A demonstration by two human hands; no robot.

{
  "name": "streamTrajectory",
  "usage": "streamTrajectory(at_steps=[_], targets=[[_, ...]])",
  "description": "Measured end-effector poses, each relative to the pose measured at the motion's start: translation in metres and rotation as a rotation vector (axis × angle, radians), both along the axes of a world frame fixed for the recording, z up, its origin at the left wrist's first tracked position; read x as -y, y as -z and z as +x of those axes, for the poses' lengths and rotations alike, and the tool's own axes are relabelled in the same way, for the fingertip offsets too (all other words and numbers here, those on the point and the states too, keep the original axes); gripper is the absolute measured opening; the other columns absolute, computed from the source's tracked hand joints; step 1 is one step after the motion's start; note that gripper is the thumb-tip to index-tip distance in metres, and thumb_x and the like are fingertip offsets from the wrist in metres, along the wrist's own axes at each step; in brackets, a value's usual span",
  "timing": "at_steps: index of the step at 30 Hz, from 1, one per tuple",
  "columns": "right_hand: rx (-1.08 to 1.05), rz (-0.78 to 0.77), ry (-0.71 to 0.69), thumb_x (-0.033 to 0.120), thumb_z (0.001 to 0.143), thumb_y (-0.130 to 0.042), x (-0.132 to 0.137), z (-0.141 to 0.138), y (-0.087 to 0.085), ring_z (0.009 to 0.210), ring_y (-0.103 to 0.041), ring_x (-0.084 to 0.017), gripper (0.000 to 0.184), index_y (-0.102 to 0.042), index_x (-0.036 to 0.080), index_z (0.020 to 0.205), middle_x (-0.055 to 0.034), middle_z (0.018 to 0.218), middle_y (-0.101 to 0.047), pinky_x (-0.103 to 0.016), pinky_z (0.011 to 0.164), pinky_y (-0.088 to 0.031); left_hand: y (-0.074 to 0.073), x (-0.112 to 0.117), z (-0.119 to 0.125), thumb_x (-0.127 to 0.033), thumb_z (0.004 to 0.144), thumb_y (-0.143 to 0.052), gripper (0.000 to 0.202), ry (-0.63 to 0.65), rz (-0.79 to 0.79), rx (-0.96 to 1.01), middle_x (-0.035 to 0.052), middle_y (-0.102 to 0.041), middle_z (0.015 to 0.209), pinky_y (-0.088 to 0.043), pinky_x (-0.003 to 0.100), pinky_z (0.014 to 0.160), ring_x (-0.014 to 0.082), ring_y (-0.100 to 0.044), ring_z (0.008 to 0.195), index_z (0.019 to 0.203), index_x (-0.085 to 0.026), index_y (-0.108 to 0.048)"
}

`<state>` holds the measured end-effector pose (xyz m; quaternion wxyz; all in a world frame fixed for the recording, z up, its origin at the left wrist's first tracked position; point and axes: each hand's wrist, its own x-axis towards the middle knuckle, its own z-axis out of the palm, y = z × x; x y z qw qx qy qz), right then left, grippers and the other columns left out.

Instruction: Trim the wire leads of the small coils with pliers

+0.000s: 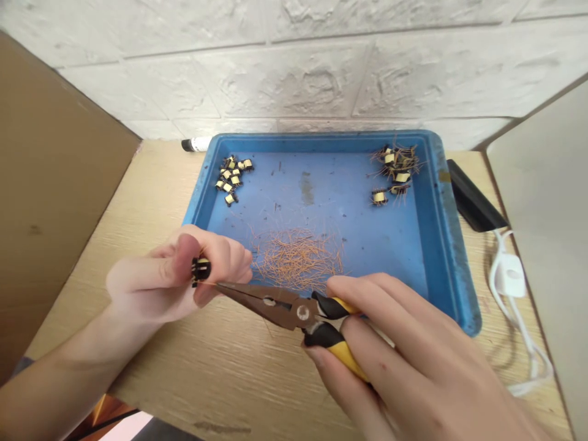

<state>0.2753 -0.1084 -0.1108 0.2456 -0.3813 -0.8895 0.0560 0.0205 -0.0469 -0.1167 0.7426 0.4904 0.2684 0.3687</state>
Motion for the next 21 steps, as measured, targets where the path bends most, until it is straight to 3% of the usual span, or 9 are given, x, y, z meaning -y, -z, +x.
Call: streamTrajectory(at_steps=[4,6,8,9,13,17,21], targets=[[0.013,0.03,0.011,0.016,0.101,-0.053,-0.003,0.008,0.001,0.084,-0.07,-0.021,0.033,-0.06,0.028,0.071,-0.0037,0.096,-0.072,-0.037,0.069,-0.059,-0.015,-0.005,-0.004,-0.037,0.094,-0.07,0.054,-0.068,-0.007,0.144,-0.003,-0.036,0.046,-0.033,0.027,0.046,0.0095,-0.037,0.046,0.049,-0.018,-0.046],[0.019,0.046,0.054,0.02,0.103,-0.054,-0.007,0.014,0.003,0.079,-0.07,-0.018,0.028,-0.059,0.026,0.076,-0.0046,0.101,-0.072,-0.035,0.067,-0.059,-0.025,-0.012,-0.012,-0.008,0.095,-0.061,0.048,-0.345,-0.023,0.365,-0.0069,-0.03,0.046,-0.03,0.018,0.043,0.0035,-0.029,0.042,0.051,-0.015,-0.041],[-0.018,0.05,0.076,0.029,0.107,-0.051,-0.01,0.017,0.005,0.085,-0.073,-0.017,0.024,-0.058,0.026,0.084,-0.0056,0.102,-0.071,-0.032,0.066,-0.059,-0.033,-0.018,-0.019,-0.001,0.098,-0.049,0.046,-0.548,-0.005,0.449,-0.0085,-0.031,0.046,-0.03,0.016,0.042,0.0012,-0.029,0.04,0.054,-0.015,-0.046],[-0.025,0.039,0.106,0.03,0.107,-0.051,-0.011,0.017,0.006,0.085,-0.073,-0.016,0.026,-0.057,0.025,0.083,-0.0057,0.104,-0.071,-0.031,0.067,-0.059,-0.034,-0.02,-0.021,-0.002,0.101,-0.047,0.05,-0.567,-0.077,0.389,-0.0078,-0.029,0.046,-0.031,0.017,0.042,0.002,-0.028,0.041,0.053,-0.016,-0.045],[0.018,0.077,0.094,0.023,0.106,-0.053,-0.011,0.008,0.004,0.078,-0.069,-0.014,0.026,-0.049,0.025,0.081,-0.0051,0.104,-0.069,-0.032,0.067,-0.056,-0.028,-0.017,-0.01,-0.018,0.1,-0.058,0.056,-0.254,0.005,0.194,-0.0036,-0.026,0.047,-0.029,0.022,0.04,0.0063,-0.028,0.041,0.048,-0.016,-0.037],[0.03,0.084,0.099,0.018,0.102,-0.059,-0.009,0.007,0.003,0.081,-0.067,-0.013,0.024,-0.049,0.025,0.082,-0.0047,0.105,-0.065,-0.031,0.07,-0.056,-0.019,-0.01,0.001,-0.031,0.1,-0.063,0.057,-0.191,0.037,0.146,-0.0028,-0.027,0.048,-0.03,0.023,0.043,0.0076,-0.029,0.043,0.052,-0.016,-0.036],[0.012,0.098,0.113,0.022,0.101,-0.062,-0.006,0.012,0.005,0.083,-0.068,-0.014,0.022,-0.052,0.025,0.082,-0.0042,0.106,-0.068,-0.031,0.074,-0.057,-0.016,-0.008,0.001,-0.042,0.1,-0.064,0.061,-0.104,-0.053,0.114,-0.0021,-0.033,0.05,-0.033,0.024,0.047,0.008,-0.036,0.047,0.051,-0.016,-0.039]])
